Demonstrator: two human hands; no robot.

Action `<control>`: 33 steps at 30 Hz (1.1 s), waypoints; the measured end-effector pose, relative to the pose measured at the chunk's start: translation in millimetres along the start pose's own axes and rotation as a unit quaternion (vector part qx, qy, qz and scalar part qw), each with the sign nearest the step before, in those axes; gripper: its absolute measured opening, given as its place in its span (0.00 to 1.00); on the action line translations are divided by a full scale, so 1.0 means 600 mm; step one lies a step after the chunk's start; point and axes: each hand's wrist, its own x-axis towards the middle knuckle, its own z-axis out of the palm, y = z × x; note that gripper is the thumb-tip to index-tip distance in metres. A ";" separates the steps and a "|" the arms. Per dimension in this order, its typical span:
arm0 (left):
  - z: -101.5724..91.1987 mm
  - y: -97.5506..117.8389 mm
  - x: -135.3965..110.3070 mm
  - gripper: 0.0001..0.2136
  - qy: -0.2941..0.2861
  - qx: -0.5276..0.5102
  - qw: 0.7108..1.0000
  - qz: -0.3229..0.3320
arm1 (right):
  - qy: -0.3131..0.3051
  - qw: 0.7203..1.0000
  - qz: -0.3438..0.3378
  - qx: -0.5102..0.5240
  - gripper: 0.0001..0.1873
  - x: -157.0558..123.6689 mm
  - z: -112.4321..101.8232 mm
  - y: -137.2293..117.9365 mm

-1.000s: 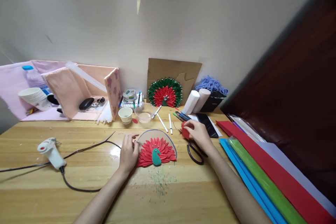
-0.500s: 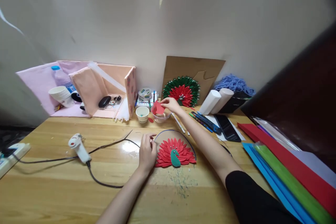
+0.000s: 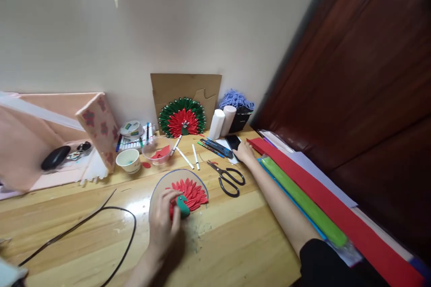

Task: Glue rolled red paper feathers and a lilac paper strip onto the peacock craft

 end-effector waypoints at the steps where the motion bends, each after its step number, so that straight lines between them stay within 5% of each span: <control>1: 0.014 0.014 -0.003 0.14 -0.027 -0.012 0.999 0.019 | -0.006 1.000 0.007 -0.008 0.25 0.006 0.005 0.021; 8: 0.124 0.104 -0.005 0.14 -0.188 -0.127 0.973 0.037 | 0.011 1.000 0.004 -0.022 0.35 0.029 0.031 0.060; 14: 0.190 0.124 0.013 0.15 -0.238 -0.159 0.958 0.031 | 0.044 0.999 0.021 -0.006 0.34 0.033 0.041 0.056; 22: 0.193 0.120 0.014 0.13 -0.270 -0.179 0.946 -0.013 | 0.008 1.000 0.018 0.011 0.35 0.035 0.026 0.059; 27: 0.191 0.121 0.016 0.13 -0.277 -0.192 0.941 -0.022 | -0.037 0.999 0.040 0.004 0.17 0.050 -0.001 0.077; 33: 0.194 0.118 0.013 0.12 -0.279 -0.193 0.940 -0.027 | -0.103 0.992 0.078 -0.013 0.09 0.055 -0.011 0.092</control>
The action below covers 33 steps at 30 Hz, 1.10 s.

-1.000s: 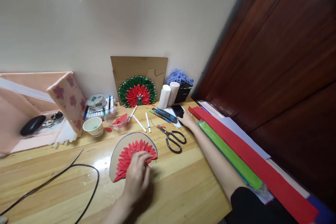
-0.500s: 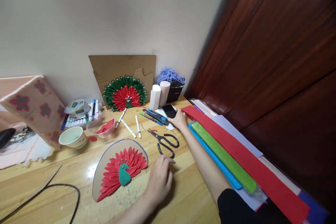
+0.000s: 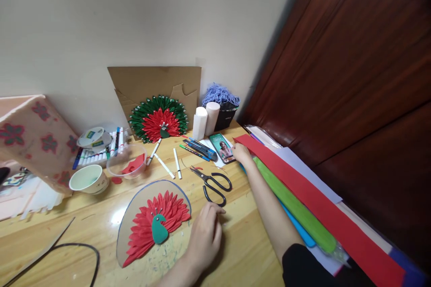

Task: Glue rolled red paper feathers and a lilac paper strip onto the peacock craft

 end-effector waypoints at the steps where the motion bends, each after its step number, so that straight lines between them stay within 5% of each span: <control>1: 0.000 0.000 0.000 0.12 0.002 0.000 1.000 -0.001 | -0.013 1.000 0.001 0.000 0.10 0.003 -0.001 0.001; 15: -0.001 -0.002 0.002 0.11 0.004 -0.004 1.000 0.016 | -0.285 0.953 0.072 0.066 0.24 0.109 -0.047 0.004; 33: -0.004 0.002 0.002 0.11 0.004 0.004 1.000 0.013 | -0.264 0.962 0.046 0.048 0.22 0.103 -0.038 0.002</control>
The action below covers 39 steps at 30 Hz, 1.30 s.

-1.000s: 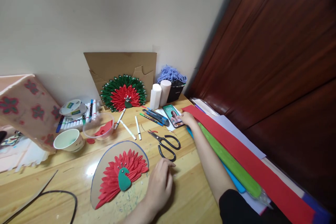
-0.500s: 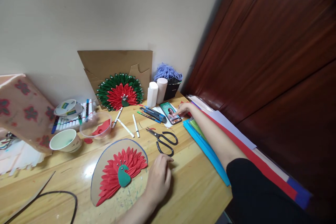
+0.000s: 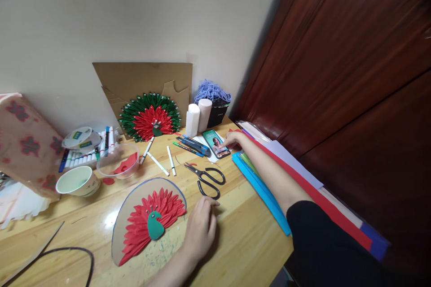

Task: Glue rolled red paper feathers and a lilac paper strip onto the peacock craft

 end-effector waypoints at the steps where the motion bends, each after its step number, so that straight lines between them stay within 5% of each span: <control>1: 0.000 0.000 0.000 0.11 0.000 0.001 1.000 0.001 | 0.000 1.000 -0.001 0.001 0.22 0.000 0.000 0.001; 29: 0.002 -0.002 -0.004 0.12 0.003 0.010 1.000 0.006 | 0.022 0.999 -0.012 0.043 0.20 -0.013 0.000 -0.002; 34: 0.002 -0.002 -0.004 0.13 -0.001 0.006 1.000 0.003 | 0.085 0.992 -0.047 0.085 0.17 -0.026 0.000 -0.016; 39: 0.003 -0.001 -0.003 0.13 0.004 -0.005 1.000 0.001 | 0.215 0.951 -0.185 0.125 0.10 -0.049 0.031 -0.040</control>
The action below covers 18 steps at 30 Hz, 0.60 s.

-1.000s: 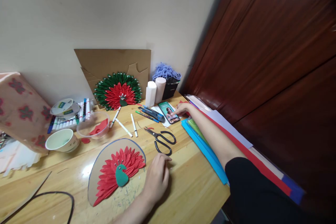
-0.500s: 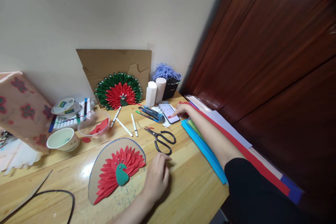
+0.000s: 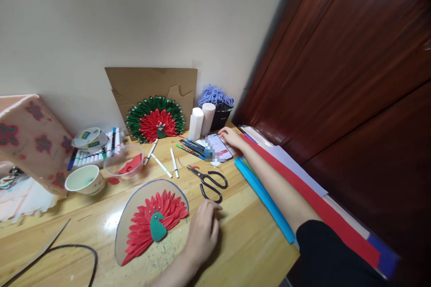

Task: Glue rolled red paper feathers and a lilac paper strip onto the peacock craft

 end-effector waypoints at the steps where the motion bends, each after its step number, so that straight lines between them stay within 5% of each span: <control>1: 0.000 0.001 -0.001 0.13 0.002 0.000 1.000 -0.002 | 0.024 0.999 -0.033 0.010 0.10 -0.006 0.012 -0.008; 5: 0.003 0.002 -0.004 0.14 0.008 0.004 1.000 -0.006 | 0.121 0.986 -0.104 0.044 0.21 -0.013 0.080 -0.057; 11: 0.006 -0.003 -0.004 0.15 0.010 0.022 1.000 -0.010 | 0.268 0.960 -0.051 0.059 0.27 0.001 0.175 -0.143; 18: 0.006 -0.001 -0.005 0.14 0.020 -0.009 1.000 -0.008 | 0.302 0.949 -0.068 0.065 0.18 -0.015 0.197 -0.169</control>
